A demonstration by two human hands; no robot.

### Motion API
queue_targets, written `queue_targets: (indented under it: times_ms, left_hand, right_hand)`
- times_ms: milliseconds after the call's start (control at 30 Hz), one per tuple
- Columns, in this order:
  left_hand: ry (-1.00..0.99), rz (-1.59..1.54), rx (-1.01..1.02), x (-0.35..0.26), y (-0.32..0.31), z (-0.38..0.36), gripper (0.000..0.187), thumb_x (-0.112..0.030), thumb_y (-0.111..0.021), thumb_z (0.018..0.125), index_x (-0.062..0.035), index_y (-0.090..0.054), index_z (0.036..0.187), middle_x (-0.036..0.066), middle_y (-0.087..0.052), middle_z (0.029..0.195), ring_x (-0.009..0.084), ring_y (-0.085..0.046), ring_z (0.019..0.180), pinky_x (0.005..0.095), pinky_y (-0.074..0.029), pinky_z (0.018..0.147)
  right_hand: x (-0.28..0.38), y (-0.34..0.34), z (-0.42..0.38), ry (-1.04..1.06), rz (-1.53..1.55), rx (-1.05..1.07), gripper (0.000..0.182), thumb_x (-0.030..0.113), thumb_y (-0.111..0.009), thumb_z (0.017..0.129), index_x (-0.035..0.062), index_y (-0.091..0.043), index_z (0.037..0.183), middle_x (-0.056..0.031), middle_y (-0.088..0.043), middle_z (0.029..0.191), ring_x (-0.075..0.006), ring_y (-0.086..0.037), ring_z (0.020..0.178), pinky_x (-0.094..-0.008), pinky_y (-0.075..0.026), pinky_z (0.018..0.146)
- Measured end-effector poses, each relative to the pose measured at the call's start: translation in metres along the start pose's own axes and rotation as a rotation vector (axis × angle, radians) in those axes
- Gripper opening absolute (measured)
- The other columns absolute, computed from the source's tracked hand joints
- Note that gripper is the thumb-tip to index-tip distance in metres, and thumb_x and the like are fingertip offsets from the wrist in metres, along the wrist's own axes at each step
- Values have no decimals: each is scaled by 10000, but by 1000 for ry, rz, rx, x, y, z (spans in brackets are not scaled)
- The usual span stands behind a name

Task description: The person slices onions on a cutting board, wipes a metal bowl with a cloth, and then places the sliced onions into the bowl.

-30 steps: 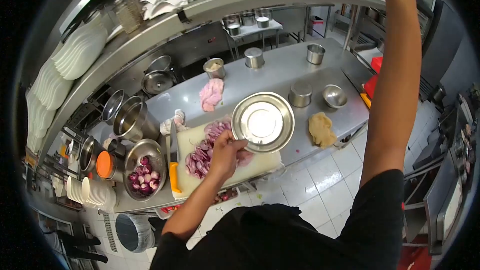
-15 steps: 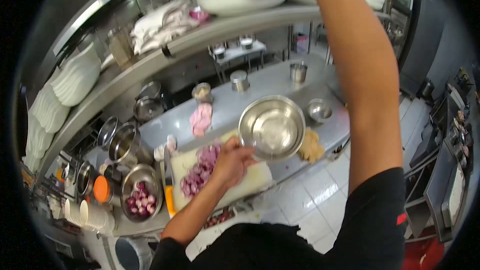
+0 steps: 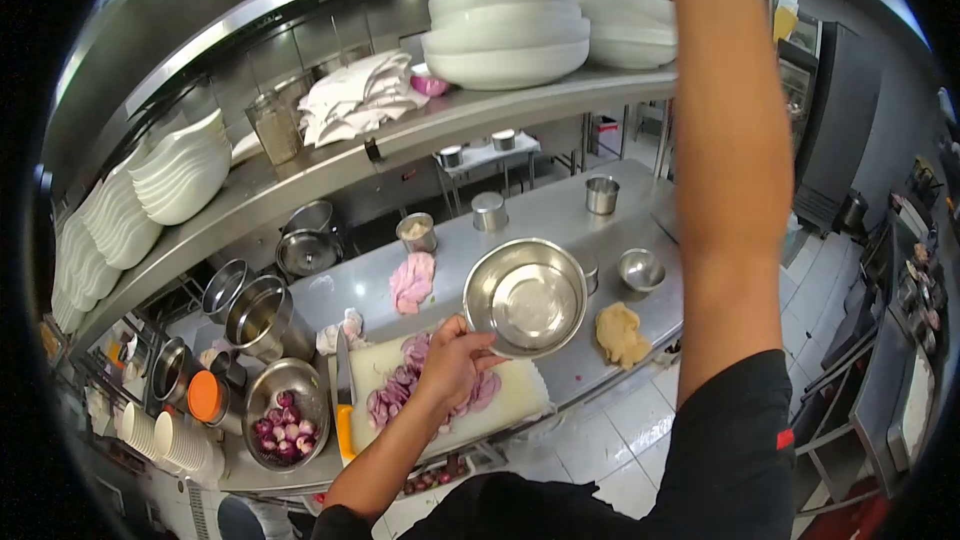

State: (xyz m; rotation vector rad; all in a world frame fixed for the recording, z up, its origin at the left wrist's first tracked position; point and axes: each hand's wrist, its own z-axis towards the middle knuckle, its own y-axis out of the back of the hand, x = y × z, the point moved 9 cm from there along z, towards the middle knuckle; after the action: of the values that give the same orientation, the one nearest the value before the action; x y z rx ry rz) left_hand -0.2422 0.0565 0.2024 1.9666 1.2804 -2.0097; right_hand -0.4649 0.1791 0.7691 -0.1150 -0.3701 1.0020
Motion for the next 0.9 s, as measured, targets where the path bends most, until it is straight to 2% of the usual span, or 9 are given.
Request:
queue_targets:
  times_ms: [333, 367, 400, 500, 600, 633, 733, 767, 900]
  left_hand:
    - [-230, 155, 37, 39, -34, -14, 145, -5, -663, 882, -50, -547, 957, 97, -661, 955, 197, -690, 881, 295, -570, 713]
    - [-651, 470, -41, 28, -45, -31, 298, -90, -741, 837, -28, -609, 1096, 119, -679, 1035, 245, -676, 1008, 337, -534, 840]
    - [-622, 521, -20, 47, -52, -30, 347, -115, -762, 816, -24, -620, 1120, 135, -677, 1067, 274, -666, 1041, 356, -520, 879]
    - [-645, 951, 123, 67, -72, -40, 429, -196, -811, 753, -13, -666, 1113, 229, -656, 1143, 407, -640, 1091, 426, -504, 934]
    - [-560, 875, 200, 56, -83, -39, 366, -183, -784, 776, -9, -677, 1080, 239, -672, 1063, 437, -644, 1053, 435, -527, 886]
    - [-506, 855, 194, 64, -73, -22, 347, -169, -768, 787, -6, -675, 1079, 236, -674, 1025, 432, -653, 1014, 432, -532, 864]
    - [-338, 939, 172, 91, -43, 7, 274, -119, -711, 817, 6, -670, 1057, 224, -677, 921, 411, -673, 898, 419, -543, 801]
    - [-308, 1056, 139, 85, -48, 3, 238, -96, -687, 825, 12, -667, 1036, 217, -676, 893, 401, -675, 861, 411, -542, 781]
    - [54, 684, 15, 95, -26, 22, 123, -26, -604, 845, 23, -647, 950, 160, -680, 834, 310, -681, 763, 395, -527, 716]
  right_hand:
    - [-8, 71, -457, -444, -988, 82, 279, 145, -681, 847, 20, -637, 1093, -181, -644, 1003, -335, -628, 955, -344, -495, 886]
    - [-24, 79, -495, -454, -1075, 117, 296, 80, -668, 835, 21, -609, 1119, -176, -638, 1041, -309, -627, 977, -342, -488, 893]
    - [-41, 87, -532, -463, -1162, 154, 330, 16, -655, 824, 21, -580, 1145, -171, -632, 1080, -283, -626, 999, -340, -482, 899]
    - [-94, 149, -621, -954, -430, -311, 288, -1, -669, 825, 21, -608, 1107, -111, -659, 1061, -209, -614, 1004, -350, -487, 902]
    - [-78, 135, -632, -1032, -215, -281, 263, 47, -698, 844, 19, -623, 1095, -48, -664, 1042, -153, -590, 1015, -337, -484, 915]
    - [-74, 117, -633, -1033, -144, -168, 252, 61, -689, 824, 20, -643, 1069, -96, -693, 1042, -203, -640, 1006, -342, -512, 881]
    - [-69, 102, -667, -689, -813, 1127, 299, 38, -674, 768, 21, -660, 1065, -160, -694, 1031, -303, -663, 1006, -406, -532, 861]
    - [-64, 96, -662, -1022, -995, 1543, 325, 41, -669, 723, 11, -669, 1047, -214, -663, 1047, -405, -640, 990, -464, -516, 881]
    - [-46, 114, -578, -834, -1280, 695, 495, 25, -695, 696, -45, -596, 1177, -231, -596, 1129, -413, -600, 1067, -470, -481, 938]
